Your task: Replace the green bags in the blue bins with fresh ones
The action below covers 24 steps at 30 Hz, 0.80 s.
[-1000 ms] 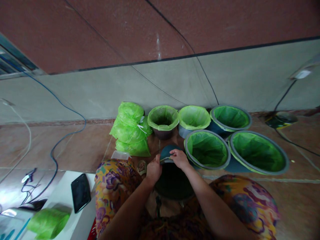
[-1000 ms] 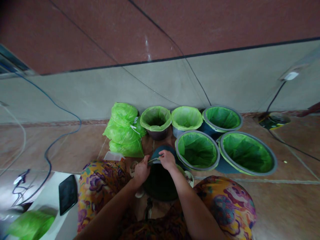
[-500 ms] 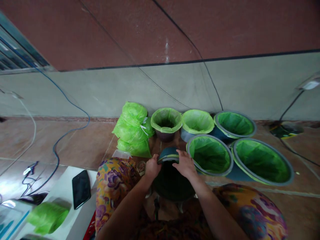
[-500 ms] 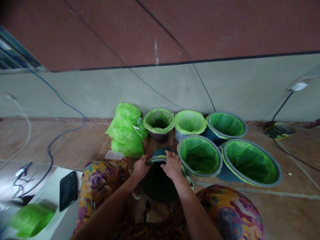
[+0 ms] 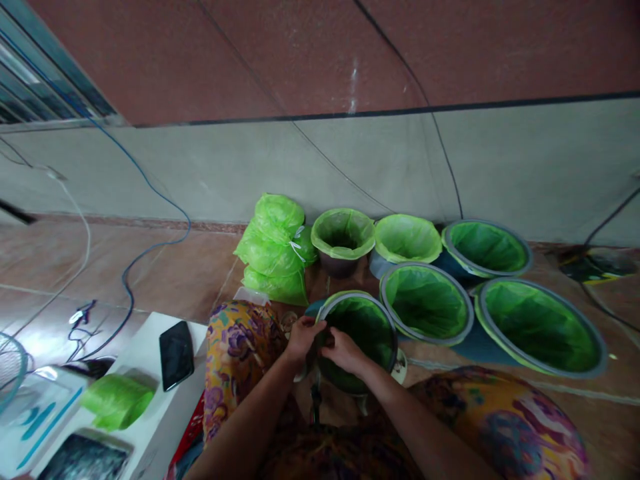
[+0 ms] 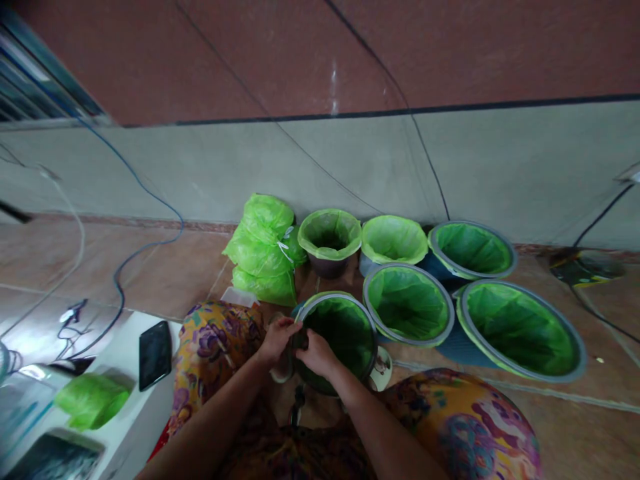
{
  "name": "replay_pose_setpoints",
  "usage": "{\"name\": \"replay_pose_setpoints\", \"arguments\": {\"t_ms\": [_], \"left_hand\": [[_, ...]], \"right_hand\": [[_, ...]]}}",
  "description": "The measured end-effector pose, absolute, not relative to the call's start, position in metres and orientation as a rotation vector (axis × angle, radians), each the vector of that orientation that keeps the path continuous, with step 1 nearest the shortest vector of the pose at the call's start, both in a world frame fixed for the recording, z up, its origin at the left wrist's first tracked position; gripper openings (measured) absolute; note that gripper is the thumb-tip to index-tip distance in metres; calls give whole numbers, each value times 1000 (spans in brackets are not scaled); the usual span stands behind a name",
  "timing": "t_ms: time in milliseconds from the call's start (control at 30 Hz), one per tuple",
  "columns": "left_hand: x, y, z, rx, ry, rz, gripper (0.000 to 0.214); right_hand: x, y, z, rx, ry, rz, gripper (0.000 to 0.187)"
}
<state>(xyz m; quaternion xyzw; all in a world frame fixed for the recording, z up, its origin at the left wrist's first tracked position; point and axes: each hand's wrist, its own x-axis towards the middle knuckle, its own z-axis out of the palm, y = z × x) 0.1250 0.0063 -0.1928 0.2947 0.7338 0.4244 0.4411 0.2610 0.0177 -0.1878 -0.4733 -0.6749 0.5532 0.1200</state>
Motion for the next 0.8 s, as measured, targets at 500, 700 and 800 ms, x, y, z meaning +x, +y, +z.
{"name": "replay_pose_setpoints", "arguments": {"t_ms": [500,700,800], "left_hand": [[122,1,-202,528,1557,1261,22],[122,4,-203,581,1630,1257,23],[122,3,-201,604,1634,1222,23]], "right_hand": [[245,10,-182,-1521,-2203,1277,15],[244,10,-178,-1508,-2209,1265,16],[242,10,-176,-1509,-2205,1262,16]]}}
